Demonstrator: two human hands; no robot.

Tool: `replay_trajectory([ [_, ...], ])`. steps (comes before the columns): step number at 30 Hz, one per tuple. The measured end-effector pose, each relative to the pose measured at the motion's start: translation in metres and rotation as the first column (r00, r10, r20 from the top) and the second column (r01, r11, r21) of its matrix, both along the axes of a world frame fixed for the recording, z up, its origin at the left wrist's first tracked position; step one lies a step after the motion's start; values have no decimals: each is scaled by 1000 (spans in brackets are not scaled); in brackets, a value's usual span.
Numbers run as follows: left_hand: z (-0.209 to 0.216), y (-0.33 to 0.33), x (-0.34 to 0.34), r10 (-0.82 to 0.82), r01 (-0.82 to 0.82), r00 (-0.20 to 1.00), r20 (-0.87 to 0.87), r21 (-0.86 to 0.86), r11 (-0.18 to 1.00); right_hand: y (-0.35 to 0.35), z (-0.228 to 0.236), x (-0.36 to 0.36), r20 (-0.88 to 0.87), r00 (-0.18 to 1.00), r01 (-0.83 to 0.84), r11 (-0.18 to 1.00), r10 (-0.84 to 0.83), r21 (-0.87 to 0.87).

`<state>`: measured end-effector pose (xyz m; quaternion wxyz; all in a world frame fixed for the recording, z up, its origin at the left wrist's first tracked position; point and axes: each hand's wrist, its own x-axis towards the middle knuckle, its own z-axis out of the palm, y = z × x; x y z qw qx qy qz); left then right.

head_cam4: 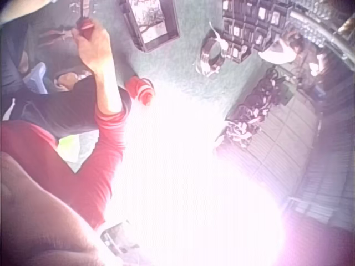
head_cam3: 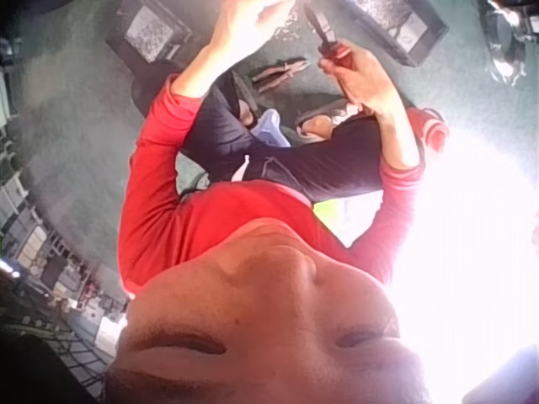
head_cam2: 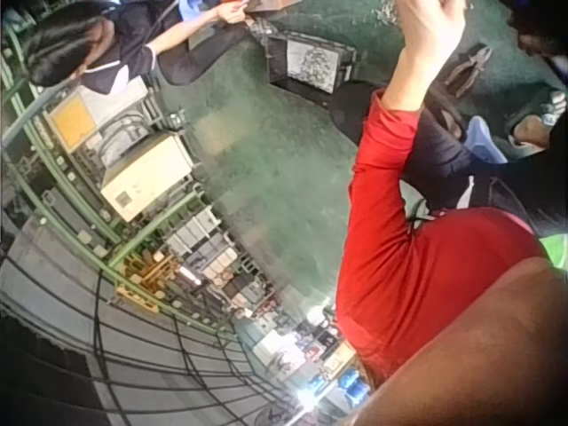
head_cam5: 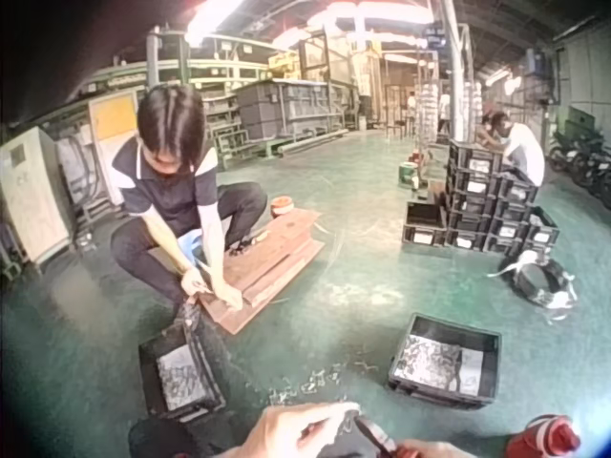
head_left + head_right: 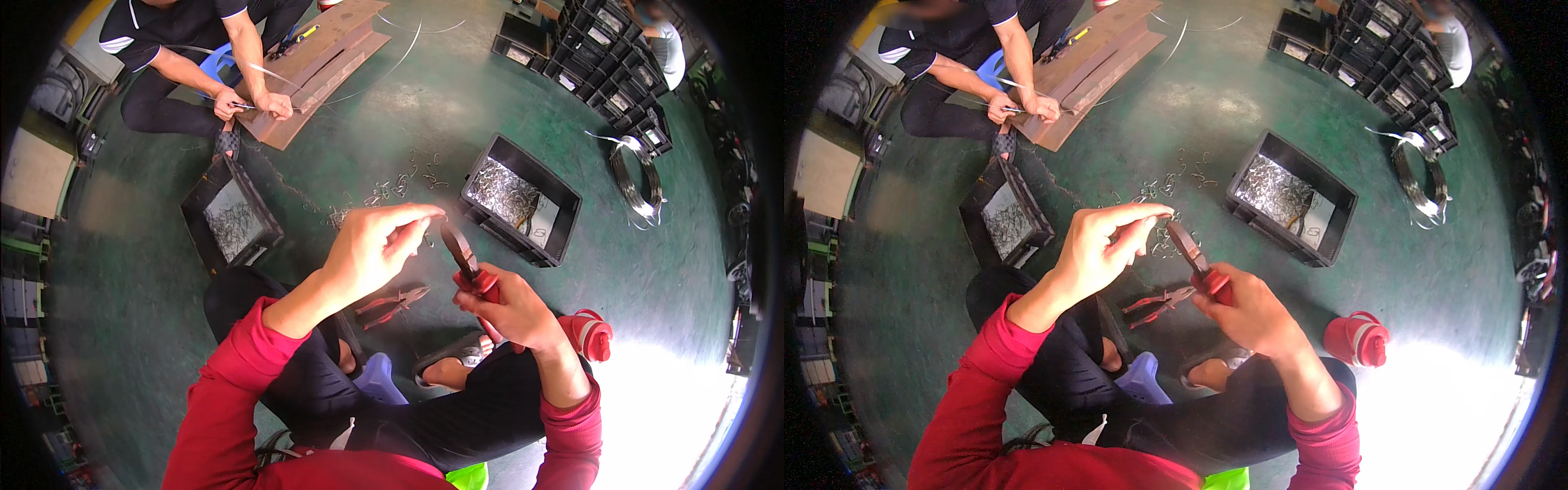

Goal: The person repeatedly picks up small metal wire pieces from the floor and uses red-handled pliers to bend them into curved shapes, then places them into a black bin. Another person works nearby on a wooden board.

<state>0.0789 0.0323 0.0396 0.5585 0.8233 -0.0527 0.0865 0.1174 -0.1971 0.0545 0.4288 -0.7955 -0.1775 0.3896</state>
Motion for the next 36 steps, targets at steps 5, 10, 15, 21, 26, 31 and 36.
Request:
replay_trajectory([
  [5, 5, 6, 1, -176, 70, 937, -301, -333, 940, 0, 5, 0, -136, 990, -30, 999, 31, 11],
  [10, 7, 5, 1, -165, 53, 929, -331, -323, 945, 0, 3, 1, -118, 993, -25, 1000, 26, 11],
  [15, 5, 0, -3, -51, 14, 971, -235, -154, 988, -1, 3, 1, -93, 995, -26, 1000, 26, 0],
  [21, 3, -2, -3, -14, 5, 994, -110, -81, 997, 1, 3, 0, -77, 997, -5, 1000, 7, 20],
  [26, 5, -1, -5, -56, 33, 979, -196, -120, 992, 3, 1, 0, 86, 996, 36, 998, -32, -50],
  [31, 2, -3, -2, -65, 64, 995, -69, -18, 998, 2, -2, 4, 22, 999, 39, 999, -38, -38],
  [36, 1, -1, -1, -54, 55, 997, -53, 30, 998, 2, -2, 5, -86, 995, 49, 999, -50, -3],
])
